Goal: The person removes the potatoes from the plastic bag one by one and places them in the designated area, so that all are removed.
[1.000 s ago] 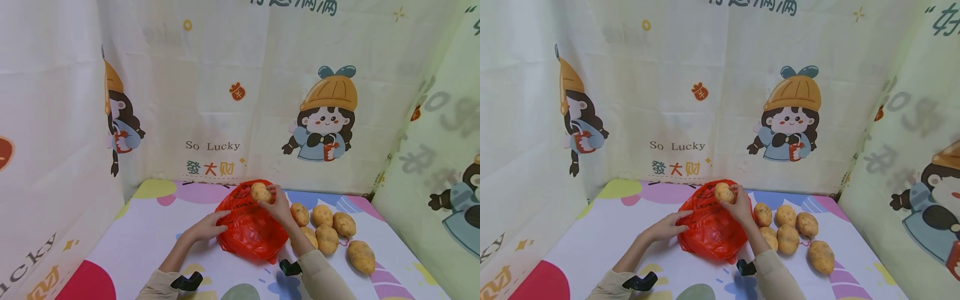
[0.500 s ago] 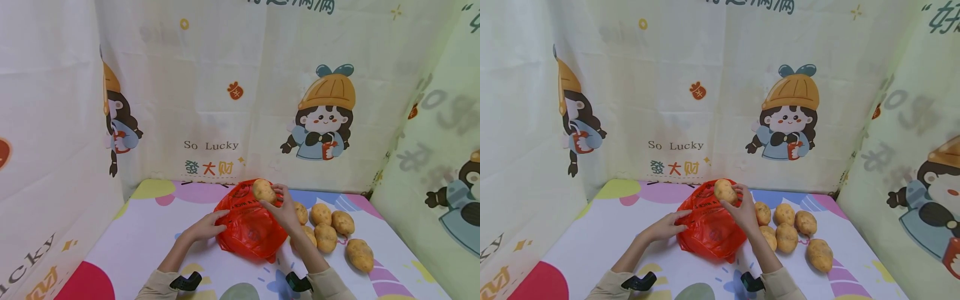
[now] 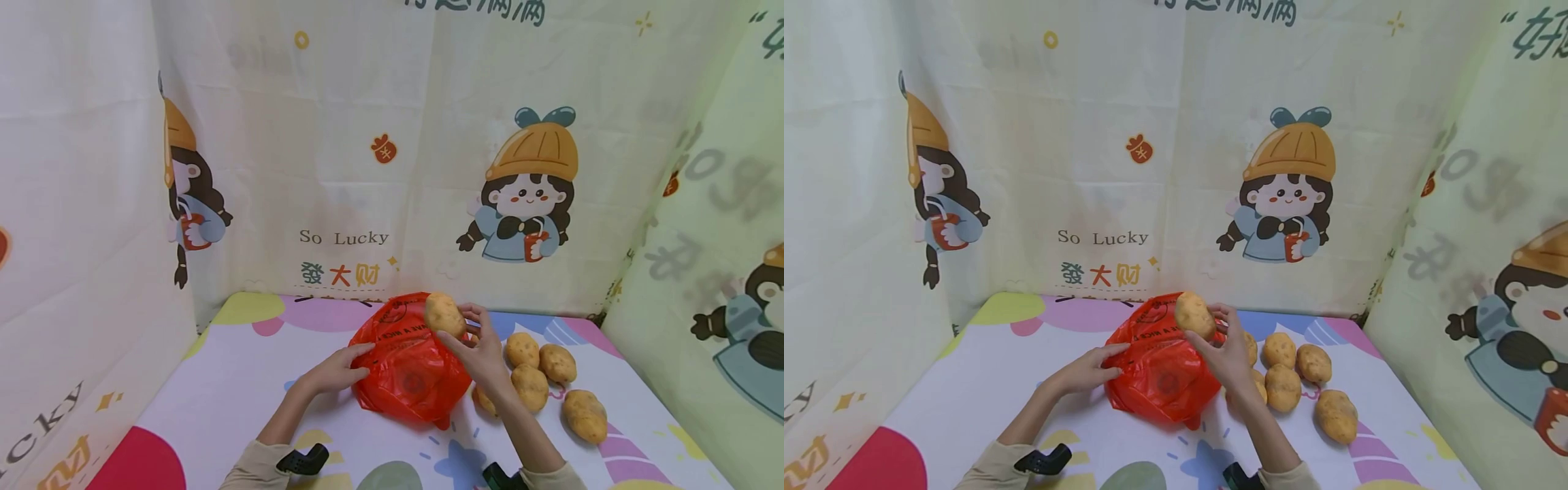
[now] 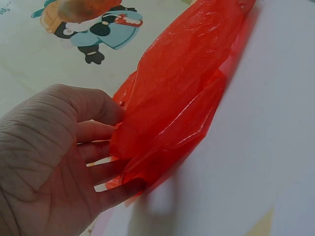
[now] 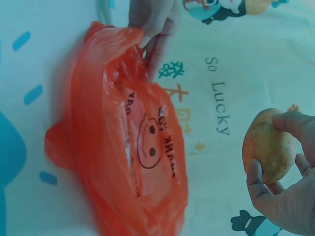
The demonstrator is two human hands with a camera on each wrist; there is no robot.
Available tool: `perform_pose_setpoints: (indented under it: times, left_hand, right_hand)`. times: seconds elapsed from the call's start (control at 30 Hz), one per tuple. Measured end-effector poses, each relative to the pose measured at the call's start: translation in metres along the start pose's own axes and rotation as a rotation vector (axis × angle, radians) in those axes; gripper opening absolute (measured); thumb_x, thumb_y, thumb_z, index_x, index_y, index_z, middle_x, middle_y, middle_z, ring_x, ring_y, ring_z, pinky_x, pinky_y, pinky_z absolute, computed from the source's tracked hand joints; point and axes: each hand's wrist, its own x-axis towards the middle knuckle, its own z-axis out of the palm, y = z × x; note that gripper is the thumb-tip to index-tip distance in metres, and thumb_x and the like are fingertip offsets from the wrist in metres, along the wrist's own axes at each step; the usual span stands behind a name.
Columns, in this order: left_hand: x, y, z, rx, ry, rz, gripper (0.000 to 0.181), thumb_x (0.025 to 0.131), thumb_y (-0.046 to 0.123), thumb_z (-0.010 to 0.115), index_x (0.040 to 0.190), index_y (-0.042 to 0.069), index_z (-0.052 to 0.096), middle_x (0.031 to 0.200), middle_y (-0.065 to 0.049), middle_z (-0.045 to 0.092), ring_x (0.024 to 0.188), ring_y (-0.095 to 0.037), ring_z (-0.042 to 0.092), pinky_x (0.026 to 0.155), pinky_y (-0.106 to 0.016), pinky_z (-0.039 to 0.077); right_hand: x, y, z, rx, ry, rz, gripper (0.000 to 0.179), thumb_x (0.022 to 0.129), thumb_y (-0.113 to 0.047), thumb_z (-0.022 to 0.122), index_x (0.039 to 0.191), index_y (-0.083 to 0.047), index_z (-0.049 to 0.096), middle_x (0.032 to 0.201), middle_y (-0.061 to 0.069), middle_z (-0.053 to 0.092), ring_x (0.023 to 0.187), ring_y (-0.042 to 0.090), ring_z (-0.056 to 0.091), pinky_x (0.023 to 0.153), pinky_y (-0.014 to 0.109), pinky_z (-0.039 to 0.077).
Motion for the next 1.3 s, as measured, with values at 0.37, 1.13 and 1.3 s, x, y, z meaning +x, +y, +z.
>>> perform_pose_setpoints:
  times: [0.37, 1.13, 1.3]
  left_hand:
    - [-0.001, 0.001, 0.001, -0.008, -0.004, -0.005, 0.057, 0.099, 0.012, 0.061, 0.152, 0.001, 0.045, 0.155, -0.019, 0.046, 0.144, -0.043, 0.039, 0.112, -0.064, 0.039]
    - [0.001, 0.002, 0.003, -0.016, 0.006, -0.056, 0.057, 0.099, 0.014, 0.062, 0.153, 0.005, 0.046, 0.155, -0.017, 0.047, 0.145, -0.041, 0.039, 0.111, -0.063, 0.04]
    - [0.001, 0.002, 0.003, -0.025, 0.006, -0.065, 0.057, 0.099, 0.014, 0.062, 0.153, 0.005, 0.046, 0.155, -0.018, 0.046, 0.145, -0.041, 0.038, 0.111, -0.063, 0.04]
  right_hand:
    - [-0.011, 0.003, -0.022, 0.028, 0.068, -0.025, 0.066, 0.091, -0.026, 0.079, 0.144, -0.016, 0.04, 0.146, 0.008, 0.045, 0.127, 0.028, 0.05, 0.093, 0.021, 0.049]
    - [-0.025, 0.029, -0.074, -0.018, 0.206, 0.039, 0.072, 0.092, -0.034, 0.078, 0.148, -0.015, 0.036, 0.147, 0.009, 0.041, 0.128, 0.028, 0.047, 0.086, 0.007, 0.045]
    - [-0.028, 0.034, -0.082, -0.026, 0.237, 0.026, 0.072, 0.092, -0.029, 0.078, 0.148, -0.01, 0.037, 0.146, 0.011, 0.042, 0.124, 0.025, 0.048, 0.084, 0.007, 0.046]
